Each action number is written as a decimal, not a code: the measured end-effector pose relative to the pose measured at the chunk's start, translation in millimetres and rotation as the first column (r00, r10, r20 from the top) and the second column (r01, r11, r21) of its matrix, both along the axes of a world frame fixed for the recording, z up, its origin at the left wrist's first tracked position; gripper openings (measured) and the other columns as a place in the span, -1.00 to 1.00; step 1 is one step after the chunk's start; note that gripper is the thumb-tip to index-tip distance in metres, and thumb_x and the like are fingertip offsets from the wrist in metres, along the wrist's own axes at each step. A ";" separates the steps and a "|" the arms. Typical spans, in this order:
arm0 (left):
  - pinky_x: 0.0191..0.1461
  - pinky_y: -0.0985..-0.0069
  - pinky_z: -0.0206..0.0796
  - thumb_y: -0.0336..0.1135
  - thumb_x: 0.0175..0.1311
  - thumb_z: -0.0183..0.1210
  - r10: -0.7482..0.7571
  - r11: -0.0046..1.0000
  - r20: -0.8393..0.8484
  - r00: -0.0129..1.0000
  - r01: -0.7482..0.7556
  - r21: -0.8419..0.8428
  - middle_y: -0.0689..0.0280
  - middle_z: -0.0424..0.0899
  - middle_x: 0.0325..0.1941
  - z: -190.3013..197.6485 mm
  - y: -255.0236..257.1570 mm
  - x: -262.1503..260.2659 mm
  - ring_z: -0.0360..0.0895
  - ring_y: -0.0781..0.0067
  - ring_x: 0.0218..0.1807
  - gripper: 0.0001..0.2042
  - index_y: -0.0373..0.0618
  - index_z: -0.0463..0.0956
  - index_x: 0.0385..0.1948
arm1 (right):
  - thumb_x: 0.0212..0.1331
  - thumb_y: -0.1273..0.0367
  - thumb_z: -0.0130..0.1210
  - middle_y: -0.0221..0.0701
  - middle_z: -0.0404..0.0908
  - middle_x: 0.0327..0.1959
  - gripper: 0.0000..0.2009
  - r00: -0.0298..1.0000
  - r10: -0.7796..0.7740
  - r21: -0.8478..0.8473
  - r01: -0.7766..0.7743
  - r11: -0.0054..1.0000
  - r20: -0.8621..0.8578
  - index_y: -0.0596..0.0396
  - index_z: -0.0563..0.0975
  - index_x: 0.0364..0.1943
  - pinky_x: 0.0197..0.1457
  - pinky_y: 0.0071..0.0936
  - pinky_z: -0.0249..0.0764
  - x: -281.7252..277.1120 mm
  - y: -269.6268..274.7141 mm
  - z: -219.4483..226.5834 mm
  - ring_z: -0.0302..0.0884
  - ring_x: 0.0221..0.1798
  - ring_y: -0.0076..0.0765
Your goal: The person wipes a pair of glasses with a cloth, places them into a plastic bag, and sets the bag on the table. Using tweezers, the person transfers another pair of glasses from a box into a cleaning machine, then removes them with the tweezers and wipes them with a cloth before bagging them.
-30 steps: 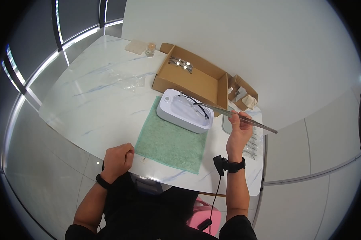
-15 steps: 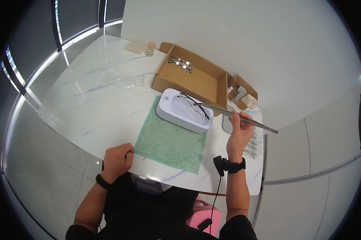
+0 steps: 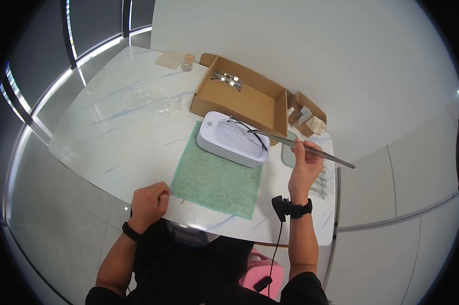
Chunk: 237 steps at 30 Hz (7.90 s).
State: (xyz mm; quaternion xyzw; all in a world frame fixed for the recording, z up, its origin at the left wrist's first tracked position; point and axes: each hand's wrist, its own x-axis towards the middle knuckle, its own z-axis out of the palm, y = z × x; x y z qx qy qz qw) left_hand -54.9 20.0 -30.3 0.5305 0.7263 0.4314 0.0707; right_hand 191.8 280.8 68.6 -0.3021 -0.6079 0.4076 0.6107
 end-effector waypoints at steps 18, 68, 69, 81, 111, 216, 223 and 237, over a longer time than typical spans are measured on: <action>-0.53 0.46 0.21 -0.54 0.08 -0.05 0.004 0.999 0.047 0.999 -0.003 -0.036 0.18 0.44 -0.68 -3.8 2.7 2.8 0.38 0.27 -0.68 -0.88 -0.16 0.47 -0.54 | 0.20 0.54 0.24 -0.19 0.67 -0.15 -0.76 0.983 0.168 -0.033 -0.171 0.985 -0.076 0.19 0.45 -0.10 -0.01 -0.61 0.51 18.5 -44.6 23.4 0.62 -0.10 -0.47; -0.53 0.44 0.18 -0.50 0.11 -0.04 0.011 0.997 0.051 0.999 -0.008 -0.070 0.19 0.41 -0.70 0.0 2.6 4.3 0.35 0.28 -0.69 -0.87 -0.16 0.49 -0.55 | 0.09 0.57 0.32 -0.36 0.59 -0.28 -0.71 0.859 -0.230 0.220 0.141 0.965 0.457 0.21 0.48 -0.13 -0.08 -0.57 0.63 121.3 -56.2 11.6 0.70 -0.14 -0.40; -0.53 0.44 0.18 -0.50 0.11 -0.04 0.011 0.997 0.047 0.999 -0.008 -0.076 0.18 0.41 -0.70 0.7 2.6 4.4 0.36 0.27 -0.69 -0.87 -0.16 0.49 -0.55 | 0.09 0.57 0.32 -0.36 0.59 -0.28 -0.71 0.860 -0.230 0.224 0.139 0.965 0.456 0.21 0.48 -0.13 -0.08 -0.57 0.63 120.0 -55.0 13.6 0.70 -0.14 -0.40; -0.53 0.40 0.21 -0.50 0.10 -0.02 0.011 0.998 0.036 0.999 -0.009 -0.058 0.17 0.44 -0.69 0.0 2.4 4.5 0.41 0.22 -0.67 -0.88 -0.15 0.49 -0.56 | -0.11 0.38 0.49 -0.36 0.60 -0.42 -0.65 0.531 -0.319 0.418 -0.074 0.905 0.785 0.13 0.42 -0.54 -0.40 -0.51 0.47 118.2 -24.6 27.0 0.55 -0.45 -0.36; -0.52 0.42 0.22 -0.51 0.06 -0.01 0.011 0.999 0.036 0.999 -0.010 -0.031 0.19 0.44 -0.69 -0.6 2.7 4.0 0.41 0.22 -0.66 -0.89 -0.14 0.49 -0.57 | 0.04 0.51 0.19 -0.32 0.57 -0.34 -0.92 0.163 -0.113 0.166 -0.362 0.917 0.980 0.09 0.52 -0.39 -0.30 -0.29 0.54 107.7 -11.2 1.2 0.59 -0.38 -0.09; -0.23 0.42 0.35 -0.50 0.29 0.14 -0.343 0.932 0.053 0.938 0.347 -0.099 0.19 0.48 -0.33 71.8 42.7 35.0 0.46 0.20 -0.34 -0.95 -0.25 0.46 -0.30 | 0.09 0.50 0.19 -0.45 0.56 -0.29 -0.81 0.510 -0.356 0.501 -0.180 0.846 0.783 0.01 0.55 -0.19 0.33 -0.06 0.26 9.3 -104.4 -36.3 0.49 -0.08 -0.26; -0.20 0.28 0.29 -0.54 0.21 0.17 -0.206 0.978 -0.277 0.939 0.191 -0.081 0.19 0.45 -0.35 86.5 43.2 21.1 0.41 0.11 -0.26 -0.92 -0.24 0.44 -0.34 | 0.19 0.42 0.15 -0.37 0.59 -0.22 -0.83 0.625 -0.313 0.392 0.013 0.920 0.715 0.03 0.58 -0.14 0.21 -0.15 0.30 20.5 -107.1 -41.2 0.49 -0.07 -0.17; -0.20 0.34 0.29 -0.57 0.23 0.13 -0.243 0.968 -0.211 0.947 0.249 0.002 0.18 0.48 -0.33 96.5 46.9 41.9 0.41 0.14 -0.27 -0.94 -0.23 0.45 -0.32 | 0.02 0.44 0.28 -0.46 0.56 -0.19 -0.69 0.748 -0.140 0.370 -0.149 0.917 0.649 0.04 0.59 -0.10 0.18 -0.18 0.31 -15.5 -139.4 -44.7 0.45 -0.06 -0.25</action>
